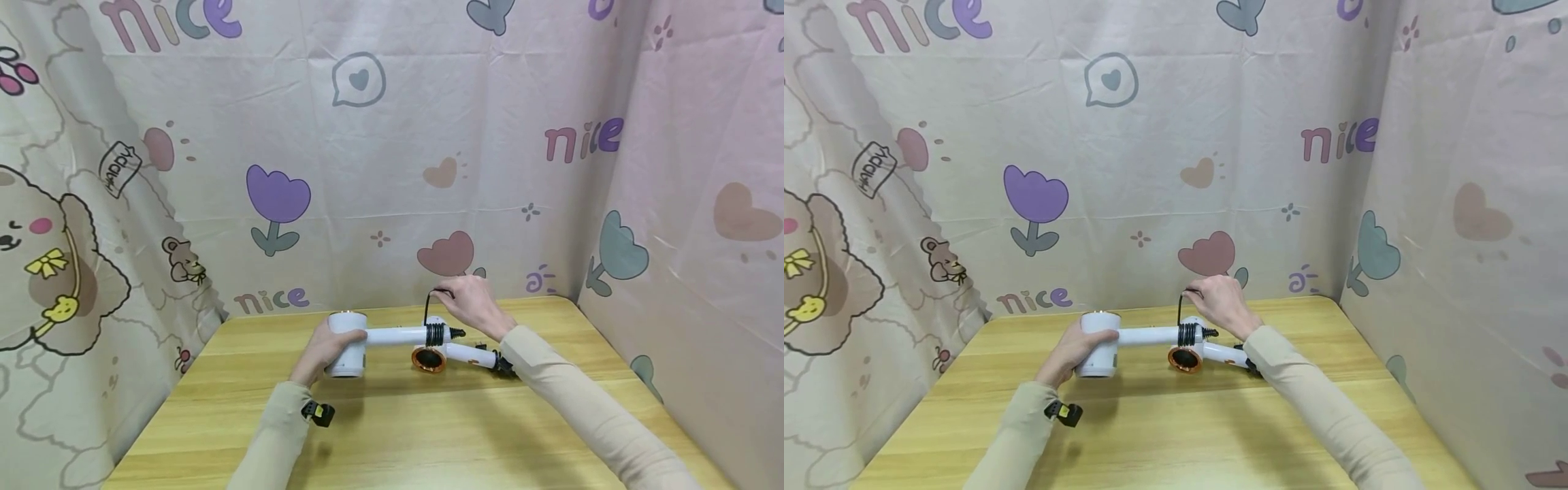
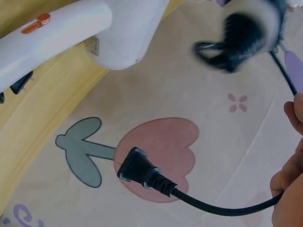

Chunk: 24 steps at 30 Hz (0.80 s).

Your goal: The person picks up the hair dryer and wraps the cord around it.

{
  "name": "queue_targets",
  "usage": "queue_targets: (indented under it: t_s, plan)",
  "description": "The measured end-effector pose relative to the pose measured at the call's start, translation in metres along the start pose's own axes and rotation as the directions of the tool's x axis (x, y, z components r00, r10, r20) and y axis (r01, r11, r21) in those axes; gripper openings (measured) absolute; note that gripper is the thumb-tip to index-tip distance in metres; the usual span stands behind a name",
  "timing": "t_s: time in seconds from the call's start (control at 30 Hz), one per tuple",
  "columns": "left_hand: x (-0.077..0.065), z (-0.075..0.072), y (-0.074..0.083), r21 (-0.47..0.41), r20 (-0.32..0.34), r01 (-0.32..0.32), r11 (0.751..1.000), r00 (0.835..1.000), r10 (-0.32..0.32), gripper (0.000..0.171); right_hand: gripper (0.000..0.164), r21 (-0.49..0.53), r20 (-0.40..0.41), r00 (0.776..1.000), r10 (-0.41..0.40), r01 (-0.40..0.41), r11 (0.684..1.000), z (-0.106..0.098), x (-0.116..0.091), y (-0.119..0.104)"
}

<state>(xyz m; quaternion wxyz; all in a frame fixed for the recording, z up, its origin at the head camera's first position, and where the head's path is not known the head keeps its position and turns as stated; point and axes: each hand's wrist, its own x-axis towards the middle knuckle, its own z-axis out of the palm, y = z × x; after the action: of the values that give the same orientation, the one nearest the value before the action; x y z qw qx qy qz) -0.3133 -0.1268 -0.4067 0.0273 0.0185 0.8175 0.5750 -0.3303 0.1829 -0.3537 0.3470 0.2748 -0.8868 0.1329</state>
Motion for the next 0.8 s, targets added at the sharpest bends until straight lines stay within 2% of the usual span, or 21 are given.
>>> queue_targets:
  t_s: [0.17, 0.27, 0.33, 0.43, 0.57, 0.7, 0.8]
  plan:
    - [0.0, 0.002, 0.006, 0.099, -0.134, -0.018, 0.995, 0.99, 0.031, 0.09, 0.007, 0.019, 0.009, 1.0, -0.009, 0.009, 1.0, -0.001, -0.002, -0.007]
    - [0.002, 0.004, 0.008, 0.167, -0.244, -0.032, 0.985, 0.967, 0.073, 0.093, 0.008, 0.023, 0.005, 1.0, 0.017, -0.017, 1.0, 0.0, -0.004, -0.011]
    - [0.003, 0.006, 0.008, 0.172, -0.313, -0.062, 0.983, 0.943, 0.114, 0.091, 0.009, 0.045, 0.004, 0.999, 0.038, -0.038, 0.998, 0.001, -0.005, -0.014]
    - [0.003, 0.01, 0.008, 0.179, -0.41, -0.12, 0.976, 0.893, 0.185, 0.09, 0.012, 0.105, 0.019, 0.997, 0.071, -0.072, 0.992, 0.002, -0.007, -0.019]
    - [0.001, 0.014, 0.008, 0.206, -0.515, -0.211, 0.955, 0.807, 0.289, 0.094, 0.017, 0.161, 0.046, 0.992, 0.115, -0.12, 0.98, 0.006, -0.009, -0.022]
    - [0.0, 0.017, 0.008, 0.248, -0.569, -0.299, 0.921, 0.725, 0.389, 0.093, 0.023, 0.174, 0.046, 0.989, 0.139, -0.145, 0.974, 0.009, -0.01, -0.022]
    - [0.0, 0.019, 0.008, 0.259, -0.599, -0.331, 0.907, 0.682, 0.42, 0.091, 0.026, 0.191, 0.071, 0.985, 0.156, -0.167, 0.967, 0.012, -0.013, -0.022]
